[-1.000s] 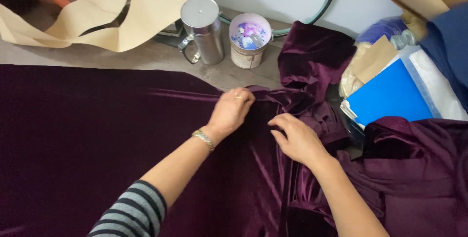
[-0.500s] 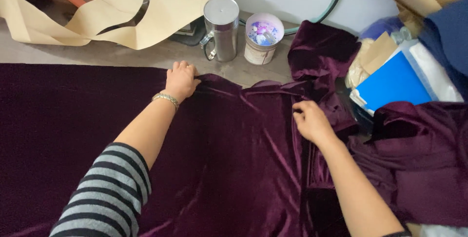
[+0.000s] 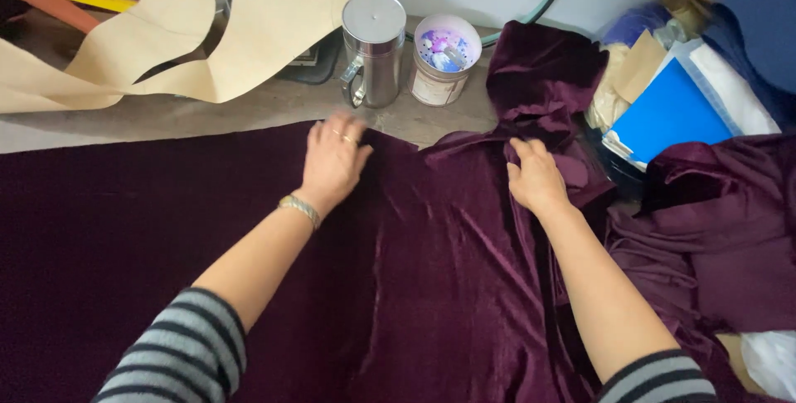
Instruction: Laying out a long piece of purple velvet fabric on a work table, smoothing it by hand, and aligning a paper pattern on top.
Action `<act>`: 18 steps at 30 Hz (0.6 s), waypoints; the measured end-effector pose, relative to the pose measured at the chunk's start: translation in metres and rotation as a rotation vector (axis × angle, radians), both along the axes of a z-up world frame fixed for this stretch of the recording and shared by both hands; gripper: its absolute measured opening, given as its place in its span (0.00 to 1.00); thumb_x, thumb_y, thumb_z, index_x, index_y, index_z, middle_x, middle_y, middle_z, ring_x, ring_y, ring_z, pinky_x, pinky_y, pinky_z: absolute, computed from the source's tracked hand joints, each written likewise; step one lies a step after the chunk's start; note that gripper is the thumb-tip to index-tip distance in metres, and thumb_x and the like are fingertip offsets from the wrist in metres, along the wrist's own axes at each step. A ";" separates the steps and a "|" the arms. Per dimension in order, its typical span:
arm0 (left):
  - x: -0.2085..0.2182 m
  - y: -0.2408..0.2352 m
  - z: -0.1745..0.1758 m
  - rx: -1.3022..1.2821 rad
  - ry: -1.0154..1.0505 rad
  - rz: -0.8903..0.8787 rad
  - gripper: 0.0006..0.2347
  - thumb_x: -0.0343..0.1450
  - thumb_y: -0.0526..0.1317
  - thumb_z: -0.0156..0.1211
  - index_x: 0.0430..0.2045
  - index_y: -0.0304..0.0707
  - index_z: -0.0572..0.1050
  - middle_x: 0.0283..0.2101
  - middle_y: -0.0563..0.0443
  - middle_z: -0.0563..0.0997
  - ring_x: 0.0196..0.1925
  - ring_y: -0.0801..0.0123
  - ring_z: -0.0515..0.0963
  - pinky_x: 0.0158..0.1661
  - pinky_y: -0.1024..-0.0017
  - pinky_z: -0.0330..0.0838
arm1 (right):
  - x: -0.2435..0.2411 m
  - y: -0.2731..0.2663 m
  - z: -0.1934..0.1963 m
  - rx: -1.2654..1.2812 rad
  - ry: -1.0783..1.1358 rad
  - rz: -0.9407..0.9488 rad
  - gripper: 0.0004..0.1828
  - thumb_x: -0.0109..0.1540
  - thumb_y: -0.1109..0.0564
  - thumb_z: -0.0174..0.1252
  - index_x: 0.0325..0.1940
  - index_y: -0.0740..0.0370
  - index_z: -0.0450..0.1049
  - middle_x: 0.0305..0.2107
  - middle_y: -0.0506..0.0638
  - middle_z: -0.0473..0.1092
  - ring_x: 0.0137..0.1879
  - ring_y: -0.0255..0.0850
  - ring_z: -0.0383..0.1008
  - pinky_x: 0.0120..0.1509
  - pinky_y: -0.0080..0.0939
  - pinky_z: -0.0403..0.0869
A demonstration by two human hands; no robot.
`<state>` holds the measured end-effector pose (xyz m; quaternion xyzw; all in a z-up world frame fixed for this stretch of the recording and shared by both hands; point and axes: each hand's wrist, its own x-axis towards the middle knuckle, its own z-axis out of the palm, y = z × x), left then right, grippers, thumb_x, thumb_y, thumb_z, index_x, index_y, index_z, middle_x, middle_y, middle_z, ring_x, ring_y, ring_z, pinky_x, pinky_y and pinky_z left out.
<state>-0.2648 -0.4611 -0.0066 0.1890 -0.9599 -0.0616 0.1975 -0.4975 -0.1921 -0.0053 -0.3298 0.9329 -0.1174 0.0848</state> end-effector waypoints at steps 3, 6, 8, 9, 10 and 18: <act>0.013 0.028 0.010 0.074 -0.017 -0.279 0.20 0.72 0.46 0.51 0.59 0.44 0.63 0.61 0.42 0.66 0.68 0.52 0.59 0.62 0.43 0.51 | 0.020 -0.012 0.023 0.036 0.072 -0.025 0.25 0.63 0.54 0.51 0.65 0.57 0.65 0.62 0.59 0.57 0.63 0.61 0.61 0.59 0.62 0.69; 0.014 0.036 -0.010 0.033 -0.204 -0.365 0.21 0.75 0.55 0.40 0.63 0.55 0.59 0.68 0.50 0.58 0.72 0.57 0.50 0.64 0.40 0.42 | 0.028 -0.021 0.004 -0.073 0.226 0.181 0.12 0.60 0.55 0.55 0.48 0.49 0.75 0.45 0.48 0.66 0.54 0.52 0.67 0.54 0.50 0.72; 0.014 0.034 -0.013 0.046 -0.226 -0.361 0.22 0.75 0.55 0.39 0.64 0.56 0.57 0.69 0.51 0.56 0.72 0.57 0.49 0.64 0.40 0.41 | 0.031 -0.031 0.005 -0.046 0.135 0.237 0.15 0.61 0.56 0.53 0.52 0.50 0.75 0.48 0.49 0.66 0.56 0.53 0.66 0.54 0.54 0.72; 0.013 0.034 -0.014 0.057 -0.246 -0.349 0.23 0.75 0.56 0.37 0.66 0.56 0.55 0.70 0.51 0.55 0.72 0.56 0.49 0.65 0.40 0.39 | 0.031 -0.035 0.006 -0.023 0.046 0.298 0.18 0.61 0.57 0.52 0.55 0.50 0.74 0.51 0.51 0.66 0.57 0.55 0.65 0.55 0.57 0.71; 0.014 0.036 -0.013 0.060 -0.248 -0.359 0.23 0.75 0.56 0.37 0.66 0.56 0.55 0.70 0.51 0.55 0.72 0.56 0.49 0.65 0.40 0.39 | 0.028 -0.034 0.008 -0.018 0.043 0.289 0.18 0.61 0.57 0.52 0.55 0.50 0.74 0.51 0.51 0.66 0.57 0.55 0.65 0.55 0.57 0.71; -0.014 0.054 -0.011 0.066 -0.124 -0.420 0.21 0.75 0.51 0.44 0.63 0.49 0.61 0.65 0.48 0.61 0.68 0.52 0.57 0.61 0.36 0.50 | 0.088 0.017 0.036 -0.420 0.085 0.235 0.13 0.63 0.63 0.51 0.51 0.62 0.74 0.51 0.58 0.68 0.59 0.56 0.68 0.61 0.51 0.68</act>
